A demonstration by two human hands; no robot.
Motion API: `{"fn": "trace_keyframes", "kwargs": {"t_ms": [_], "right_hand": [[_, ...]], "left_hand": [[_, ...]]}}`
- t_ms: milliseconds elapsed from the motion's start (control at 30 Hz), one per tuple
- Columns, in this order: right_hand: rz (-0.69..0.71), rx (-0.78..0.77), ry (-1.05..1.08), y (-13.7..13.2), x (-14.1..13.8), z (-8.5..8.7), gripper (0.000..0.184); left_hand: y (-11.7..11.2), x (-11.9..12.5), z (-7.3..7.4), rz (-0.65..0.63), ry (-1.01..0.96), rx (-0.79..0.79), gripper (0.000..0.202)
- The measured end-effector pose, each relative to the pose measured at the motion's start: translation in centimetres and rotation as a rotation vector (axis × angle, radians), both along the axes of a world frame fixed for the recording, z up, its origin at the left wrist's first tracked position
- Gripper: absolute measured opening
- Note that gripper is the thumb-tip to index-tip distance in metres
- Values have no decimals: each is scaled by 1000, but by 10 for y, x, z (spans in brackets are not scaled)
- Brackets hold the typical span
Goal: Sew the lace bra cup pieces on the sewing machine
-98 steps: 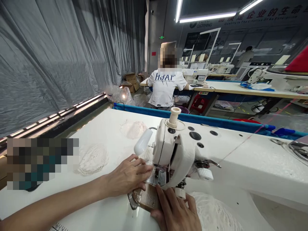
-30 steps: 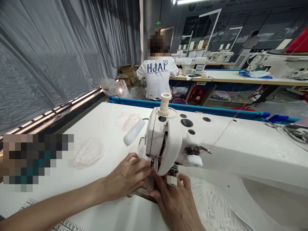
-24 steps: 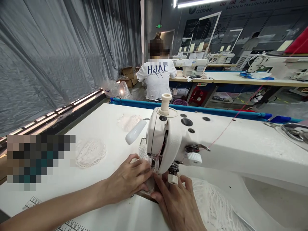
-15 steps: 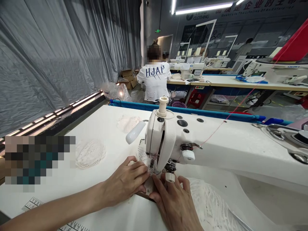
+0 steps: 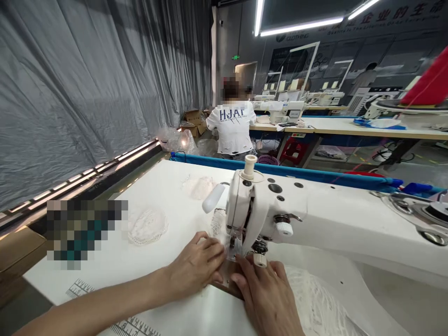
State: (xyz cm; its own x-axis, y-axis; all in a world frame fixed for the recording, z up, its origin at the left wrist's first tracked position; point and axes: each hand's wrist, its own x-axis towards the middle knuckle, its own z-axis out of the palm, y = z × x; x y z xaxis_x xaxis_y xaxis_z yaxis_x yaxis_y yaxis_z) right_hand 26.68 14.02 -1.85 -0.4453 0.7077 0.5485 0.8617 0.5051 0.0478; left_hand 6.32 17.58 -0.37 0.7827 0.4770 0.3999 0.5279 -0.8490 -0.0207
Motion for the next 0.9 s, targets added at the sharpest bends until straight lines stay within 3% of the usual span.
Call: {"fn": "trace_keyframes", "kwargs": {"t_ms": [133,233,300,367,467,567,667,767,900], "right_hand": [[-93,-100,148,-3,-6,0,37],[-63,-290,261,-9,-7,-4,30],[-41,-393,306,-13,-8,-4,22],[-28,-475,334,-15,-7,-2,20],[0,-515,356,-16,-6,4,24],[39,-521,360,-15,-6,8,23],[61,-526,347,-14,-5,6,19],[67,-468,331,-15,-6,2,14],[85,-385,285,-15,-9,-2,22]], "left_hand": [[-50,-9,-23,-189,-81,-64,19],[-73,-20,-20,-306,-220,-223,16],[-68,-24,-4,-199,-278,-338,22],[-51,-23,14,93,-212,-495,25],[-24,-13,27,297,-78,-685,42],[-12,-4,27,318,-45,-778,46],[-13,-2,27,332,-41,-817,36],[-16,-3,32,400,-18,-803,10],[-18,-1,33,436,-26,-701,16]]}}
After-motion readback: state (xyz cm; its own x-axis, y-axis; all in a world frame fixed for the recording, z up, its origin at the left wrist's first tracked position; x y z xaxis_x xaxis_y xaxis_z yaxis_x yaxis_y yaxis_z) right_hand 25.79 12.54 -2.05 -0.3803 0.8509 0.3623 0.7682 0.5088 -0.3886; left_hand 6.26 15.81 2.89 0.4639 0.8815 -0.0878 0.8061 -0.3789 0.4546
